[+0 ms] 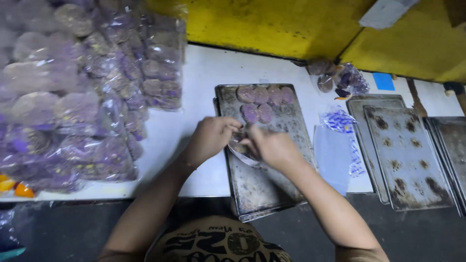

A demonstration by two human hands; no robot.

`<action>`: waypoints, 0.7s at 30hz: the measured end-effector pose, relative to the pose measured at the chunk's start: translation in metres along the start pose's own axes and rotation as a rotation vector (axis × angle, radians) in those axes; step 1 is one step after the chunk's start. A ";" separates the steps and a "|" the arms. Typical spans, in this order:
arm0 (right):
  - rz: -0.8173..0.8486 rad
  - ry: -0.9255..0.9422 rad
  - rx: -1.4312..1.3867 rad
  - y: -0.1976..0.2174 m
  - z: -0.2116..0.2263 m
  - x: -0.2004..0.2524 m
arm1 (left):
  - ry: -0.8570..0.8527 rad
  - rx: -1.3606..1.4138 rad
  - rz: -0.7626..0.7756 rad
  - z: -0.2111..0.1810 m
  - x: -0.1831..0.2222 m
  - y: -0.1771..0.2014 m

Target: A person is seen packing purple-colored cookies from a large metal baking tray into small clear plastic bags at a bakery workstation.

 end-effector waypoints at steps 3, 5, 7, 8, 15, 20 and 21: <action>-0.194 -0.051 -0.012 0.006 0.003 -0.011 | -0.052 -0.072 -0.202 0.018 0.004 0.011; -0.180 -0.045 -0.074 -0.002 0.006 -0.023 | -0.070 -0.105 -0.238 0.028 0.002 0.019; -0.095 -0.019 -0.239 -0.017 0.006 -0.034 | 0.054 -0.209 -0.133 0.043 -0.008 0.027; -0.097 -0.023 -0.237 -0.023 0.006 -0.040 | 0.049 -0.210 -0.131 0.044 -0.003 0.032; 0.065 0.081 -0.294 -0.070 0.018 -0.101 | 0.148 -0.197 -0.049 0.097 0.013 0.030; 0.153 -0.001 -0.102 -0.127 0.013 -0.115 | 0.128 -0.116 -0.083 0.098 0.032 0.016; -0.018 -0.017 -0.102 -0.089 0.026 -0.101 | 0.170 -0.059 -0.043 0.093 0.033 0.019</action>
Point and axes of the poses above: each hand's wrist, its own x-axis away from the middle knuckle, its own y-axis out of the back of the hand, z = x × y, the point moved 3 cm from there along -x, towards the middle knuckle, and after that the axes turned 12 degrees about y, right-handed, at the moved point
